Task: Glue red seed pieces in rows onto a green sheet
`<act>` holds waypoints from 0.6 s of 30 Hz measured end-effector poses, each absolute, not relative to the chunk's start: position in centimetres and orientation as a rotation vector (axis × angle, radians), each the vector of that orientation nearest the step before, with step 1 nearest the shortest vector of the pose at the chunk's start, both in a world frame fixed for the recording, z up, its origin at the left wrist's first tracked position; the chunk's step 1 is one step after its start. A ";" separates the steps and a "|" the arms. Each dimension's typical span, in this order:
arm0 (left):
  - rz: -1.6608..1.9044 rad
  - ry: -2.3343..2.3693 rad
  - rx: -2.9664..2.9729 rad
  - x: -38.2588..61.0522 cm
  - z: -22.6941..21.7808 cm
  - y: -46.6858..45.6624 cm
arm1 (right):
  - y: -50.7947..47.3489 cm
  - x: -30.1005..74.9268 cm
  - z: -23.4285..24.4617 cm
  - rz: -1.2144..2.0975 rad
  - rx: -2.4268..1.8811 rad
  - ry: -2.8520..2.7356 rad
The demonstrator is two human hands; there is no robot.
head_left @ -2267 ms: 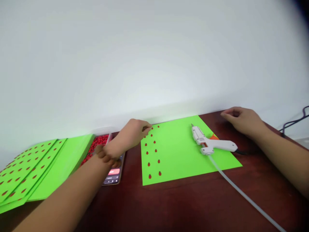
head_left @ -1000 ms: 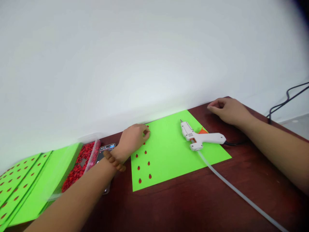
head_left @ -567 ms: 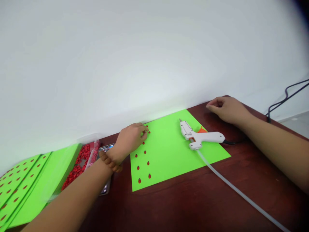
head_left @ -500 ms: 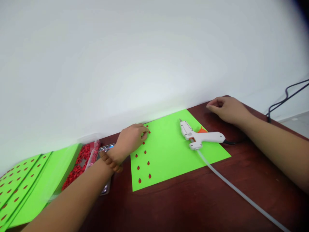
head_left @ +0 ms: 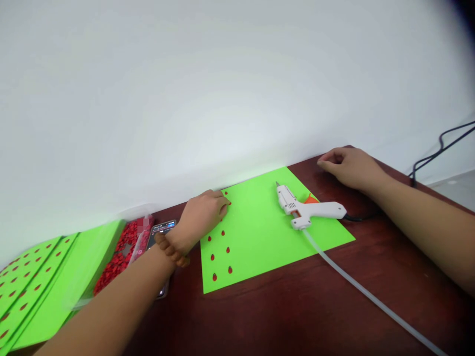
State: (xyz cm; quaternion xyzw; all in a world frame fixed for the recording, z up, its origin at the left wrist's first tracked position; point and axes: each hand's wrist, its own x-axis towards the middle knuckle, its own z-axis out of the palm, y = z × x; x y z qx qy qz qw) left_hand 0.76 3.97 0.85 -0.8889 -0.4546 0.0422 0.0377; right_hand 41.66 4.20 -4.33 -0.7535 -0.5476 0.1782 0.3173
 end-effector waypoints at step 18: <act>-0.277 -1.775 -2.096 -9.7 13.0 2.5 | 4.4 41.8 -4.6 0.462 -2.016 -1.446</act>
